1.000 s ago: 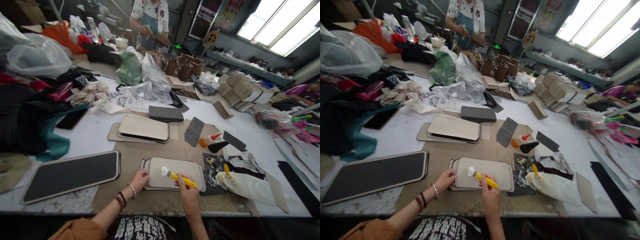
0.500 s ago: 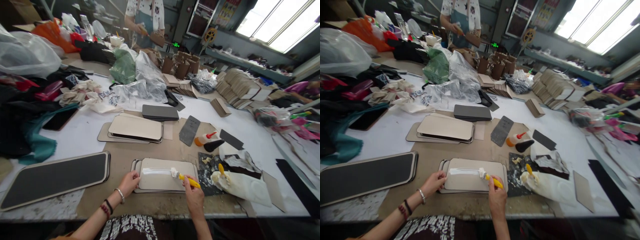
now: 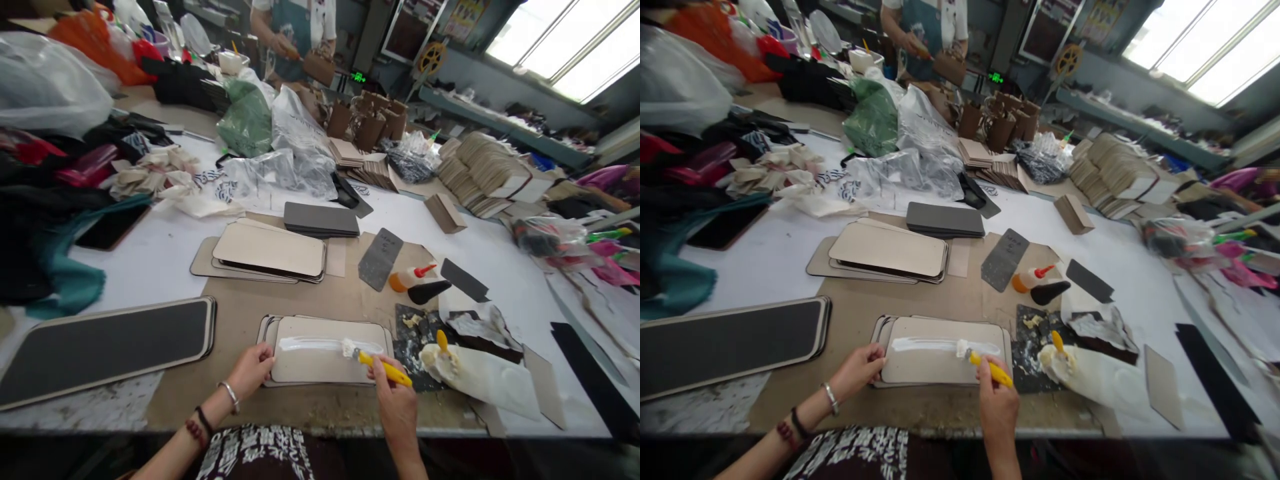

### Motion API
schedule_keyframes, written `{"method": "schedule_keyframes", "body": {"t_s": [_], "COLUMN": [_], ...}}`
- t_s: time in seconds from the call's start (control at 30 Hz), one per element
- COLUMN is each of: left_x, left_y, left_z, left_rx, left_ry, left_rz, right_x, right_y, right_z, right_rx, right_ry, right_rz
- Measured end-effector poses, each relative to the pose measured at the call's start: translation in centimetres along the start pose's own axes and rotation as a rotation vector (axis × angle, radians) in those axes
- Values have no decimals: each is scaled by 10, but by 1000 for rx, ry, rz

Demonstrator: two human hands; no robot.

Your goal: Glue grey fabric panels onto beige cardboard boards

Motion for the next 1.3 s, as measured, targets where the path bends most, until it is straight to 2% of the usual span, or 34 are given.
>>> {"method": "schedule_keyframes", "body": {"t_s": [0.17,0.23,0.3,0.4,0.7,0.87,1.0,1.1,1.2,1.3], "left_x": [-5,-6,-7,-9,-17,-15,-9,-2,2,2], "left_y": [5,5,4,4,2,2,4,5,4,1], "left_z": [-6,-7,-6,-5,-5,-6,-6,-9,-12,-13], "left_rx": [28,34,37,34,41,39,38,40,46,47], "left_ry": [-12,-20,-24,-23,-11,-9,-11,1,4,-2], "left_rz": [-14,-21,-31,-57,-67,-55,-46,-37,-32,-24], "right_x": [-56,-69,-74,-65,8,28,18,-2,-26,-53], "right_y": [27,36,39,28,-39,-51,-50,-44,-28,0], "right_z": [81,103,113,101,-4,-34,-35,-23,0,37], "right_rx": [-250,-312,-319,-224,161,251,267,272,243,106], "right_ry": [-256,-284,-258,-166,228,377,386,336,227,63], "right_rz": [-52,-99,-159,-202,-133,-137,-206,-303,-385,-415]}}
Point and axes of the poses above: each hand's wrist, its own y-axis away from the middle knuckle, its own z-axis out of the palm, x = y × z, the point moved 8 cm from there along -y, towards the middle knuckle, and after that the axes turned 9 degrees about x, right-handed, at the moved point
